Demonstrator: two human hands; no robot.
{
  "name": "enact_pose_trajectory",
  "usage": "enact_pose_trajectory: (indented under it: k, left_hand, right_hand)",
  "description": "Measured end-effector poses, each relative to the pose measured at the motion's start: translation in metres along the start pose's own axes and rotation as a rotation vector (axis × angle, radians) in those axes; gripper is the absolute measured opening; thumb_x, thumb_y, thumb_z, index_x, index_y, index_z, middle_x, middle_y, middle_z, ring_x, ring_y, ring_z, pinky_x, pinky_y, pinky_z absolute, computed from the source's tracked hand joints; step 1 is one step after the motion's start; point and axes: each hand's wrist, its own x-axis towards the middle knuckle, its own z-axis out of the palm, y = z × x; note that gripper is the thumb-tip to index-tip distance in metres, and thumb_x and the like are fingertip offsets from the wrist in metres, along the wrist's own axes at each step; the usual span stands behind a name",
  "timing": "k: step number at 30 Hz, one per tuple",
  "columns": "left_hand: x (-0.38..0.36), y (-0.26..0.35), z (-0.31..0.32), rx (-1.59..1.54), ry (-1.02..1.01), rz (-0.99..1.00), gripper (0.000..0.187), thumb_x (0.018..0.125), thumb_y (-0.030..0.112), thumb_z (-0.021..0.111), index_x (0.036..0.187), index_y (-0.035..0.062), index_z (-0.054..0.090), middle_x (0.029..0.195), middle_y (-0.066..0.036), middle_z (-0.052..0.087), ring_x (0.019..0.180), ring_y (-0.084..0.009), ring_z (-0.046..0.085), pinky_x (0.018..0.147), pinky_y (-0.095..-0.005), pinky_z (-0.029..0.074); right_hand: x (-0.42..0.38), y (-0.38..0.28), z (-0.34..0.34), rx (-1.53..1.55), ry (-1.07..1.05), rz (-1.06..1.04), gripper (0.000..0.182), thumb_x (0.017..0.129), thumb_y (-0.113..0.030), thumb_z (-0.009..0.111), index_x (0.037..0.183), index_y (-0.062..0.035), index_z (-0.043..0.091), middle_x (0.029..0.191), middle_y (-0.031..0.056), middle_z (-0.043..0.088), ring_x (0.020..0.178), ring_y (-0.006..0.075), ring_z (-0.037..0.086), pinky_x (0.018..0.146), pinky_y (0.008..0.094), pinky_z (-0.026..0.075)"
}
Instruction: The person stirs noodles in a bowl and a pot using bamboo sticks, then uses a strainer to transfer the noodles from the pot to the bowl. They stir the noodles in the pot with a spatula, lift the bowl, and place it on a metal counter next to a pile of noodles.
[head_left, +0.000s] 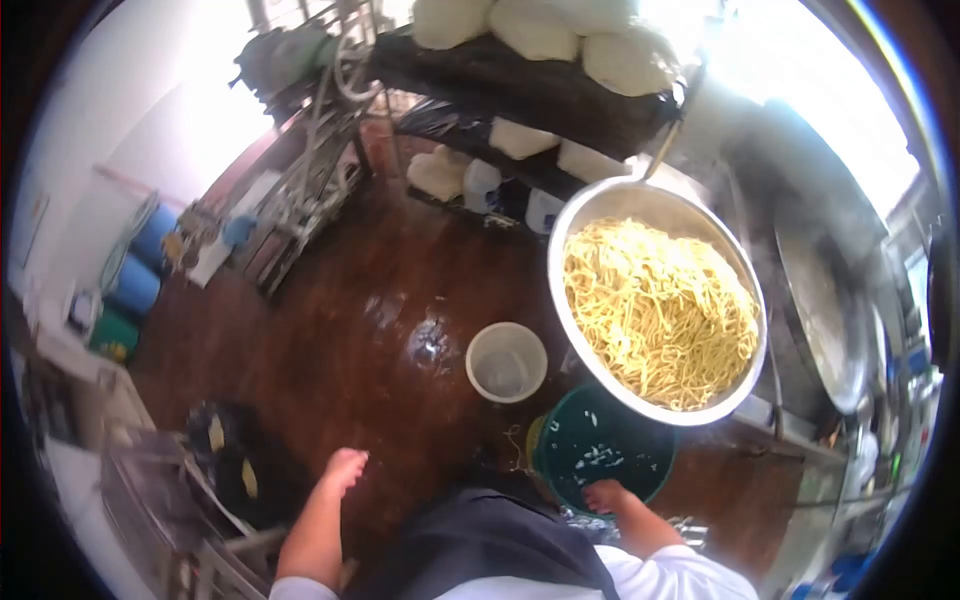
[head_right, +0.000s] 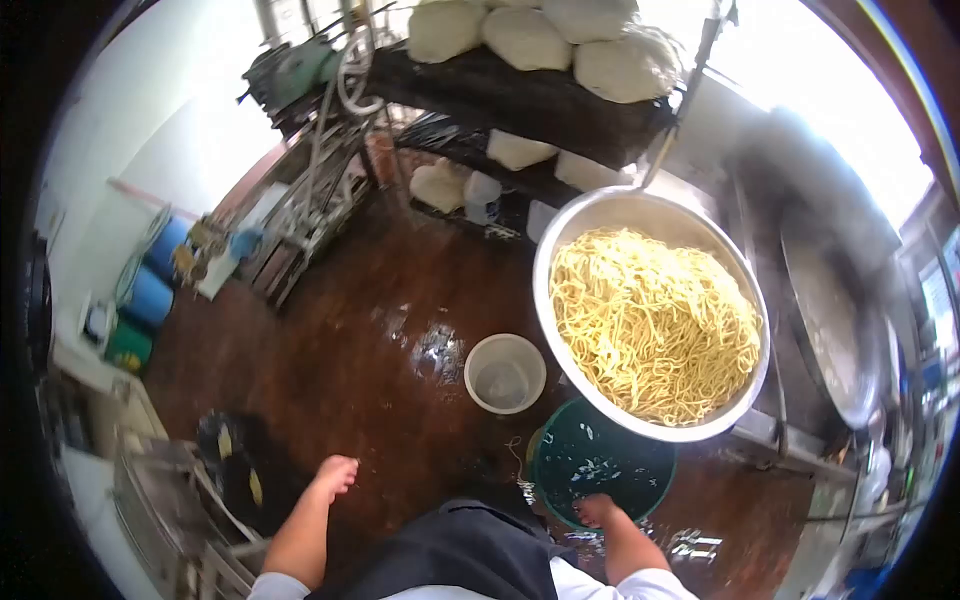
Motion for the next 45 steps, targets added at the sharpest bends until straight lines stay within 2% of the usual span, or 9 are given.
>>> enact_pose_trajectory:
  k: [3, 7, 17, 19, 20, 27, 30, 36, 45]
  left_hand:
    - [0.061, -0.014, -0.030, 0.418, -0.002, 0.277, 0.030, 0.083, 0.033, 0.065, 0.086, 0.0029, 0.071, 0.084, -0.013, 0.069, 0.079, -0.0274, 0.064, 0.074, -0.0409, 0.049]
    - [0.104, -0.004, -0.068, -0.278, -0.139, -0.307, 0.015, 0.088, 0.020, 0.054, 0.080, 0.0095, 0.062, 0.059, -0.007, 0.053, 0.048, -0.0180, 0.053, 0.040, -0.0370, 0.041]
    - [0.383, 0.314, -0.062, 1.558, -0.612, 0.712, 0.025, 0.093, 0.023, 0.047, 0.073, 0.0110, 0.055, 0.080, -0.003, 0.059, 0.072, -0.0126, 0.057, 0.059, -0.0298, 0.044]
    - [0.399, 0.416, -0.042, 0.515, -0.371, 0.181, 0.012, 0.085, 0.028, 0.056, 0.088, 0.0161, 0.056, 0.062, -0.003, 0.055, 0.044, -0.0190, 0.050, 0.039, -0.0372, 0.039]
    - [0.383, 0.458, -0.018, 0.286, -0.282, 0.182, 0.011, 0.086, 0.023, 0.052, 0.080, 0.0184, 0.044, 0.056, 0.002, 0.037, 0.040, -0.0133, 0.035, 0.035, -0.0294, 0.025]
    - [0.295, 0.502, 0.079, 0.827, -0.530, 0.227, 0.011, 0.088, 0.024, 0.052, 0.081, 0.0173, 0.047, 0.056, 0.000, 0.036, 0.042, -0.0148, 0.036, 0.040, -0.0302, 0.027]
    - [0.244, 0.496, 0.113, 1.777, -1.321, 0.939, 0.012, 0.085, 0.017, 0.057, 0.077, 0.0076, 0.058, 0.058, -0.003, 0.048, 0.046, -0.0155, 0.046, 0.041, -0.0317, 0.036]
    - [0.108, 0.461, 0.180, 1.598, -0.971, 0.911, 0.017, 0.080, 0.014, 0.058, 0.090, 0.0029, 0.066, 0.065, -0.004, 0.058, 0.048, -0.0130, 0.052, 0.039, -0.0262, 0.039]
    - [0.065, 0.421, 0.207, 1.795, -1.046, 0.965, 0.015, 0.082, 0.014, 0.062, 0.092, 0.0050, 0.068, 0.071, -0.002, 0.061, 0.056, -0.0104, 0.053, 0.045, -0.0235, 0.040]
  right_hand:
    - [-0.021, -0.075, -0.025, -0.320, 0.113, -0.093, 0.033, 0.089, -0.038, 0.057, 0.082, -0.0081, 0.066, 0.068, 0.0072, 0.059, 0.063, 0.0197, 0.060, 0.051, 0.0357, 0.049]
    - [-0.027, -0.146, -0.044, -0.364, 0.150, -0.300, 0.036, 0.088, -0.044, 0.058, 0.089, -0.0105, 0.069, 0.070, 0.0072, 0.063, 0.065, 0.0173, 0.060, 0.059, 0.0311, 0.050]
    - [0.020, -0.130, 0.132, 0.762, 1.012, 0.044, 0.045, 0.083, -0.045, 0.059, 0.106, -0.0085, 0.069, 0.099, 0.0146, 0.069, 0.092, 0.0302, 0.067, 0.083, 0.0378, 0.051]
    - [0.034, -0.127, 0.211, 0.985, 0.756, 0.368, 0.045, 0.082, -0.041, 0.066, 0.108, -0.0043, 0.067, 0.096, 0.0137, 0.070, 0.086, 0.0277, 0.068, 0.078, 0.0368, 0.052]
    - [-0.050, -0.175, 0.210, 1.012, 0.552, 0.449, 0.038, 0.088, -0.039, 0.061, 0.097, -0.0028, 0.069, 0.085, 0.0126, 0.068, 0.064, 0.0231, 0.064, 0.054, 0.0376, 0.053]
    - [-0.081, -0.207, 0.360, 1.922, 0.676, 0.303, 0.042, 0.088, -0.037, 0.061, 0.119, -0.0092, 0.059, 0.112, 0.0116, 0.064, 0.090, 0.0234, 0.064, 0.074, 0.0391, 0.052]
    - [-0.078, -0.222, 0.431, 2.090, 0.720, 0.306, 0.042, 0.089, -0.036, 0.059, 0.120, -0.0072, 0.059, 0.114, 0.0142, 0.063, 0.094, 0.0240, 0.063, 0.073, 0.0390, 0.051]
    - [-0.064, -0.289, 0.589, 2.348, 0.671, 0.548, 0.029, 0.084, -0.035, 0.062, 0.088, -0.0062, 0.064, 0.075, 0.0040, 0.064, 0.062, 0.0177, 0.061, 0.053, 0.0339, 0.049]
    - [-0.035, -0.379, 0.637, 2.728, 0.544, 0.670, 0.029, 0.085, -0.031, 0.063, 0.099, -0.0054, 0.066, 0.090, 0.0081, 0.067, 0.069, 0.0231, 0.064, 0.059, 0.0394, 0.052]
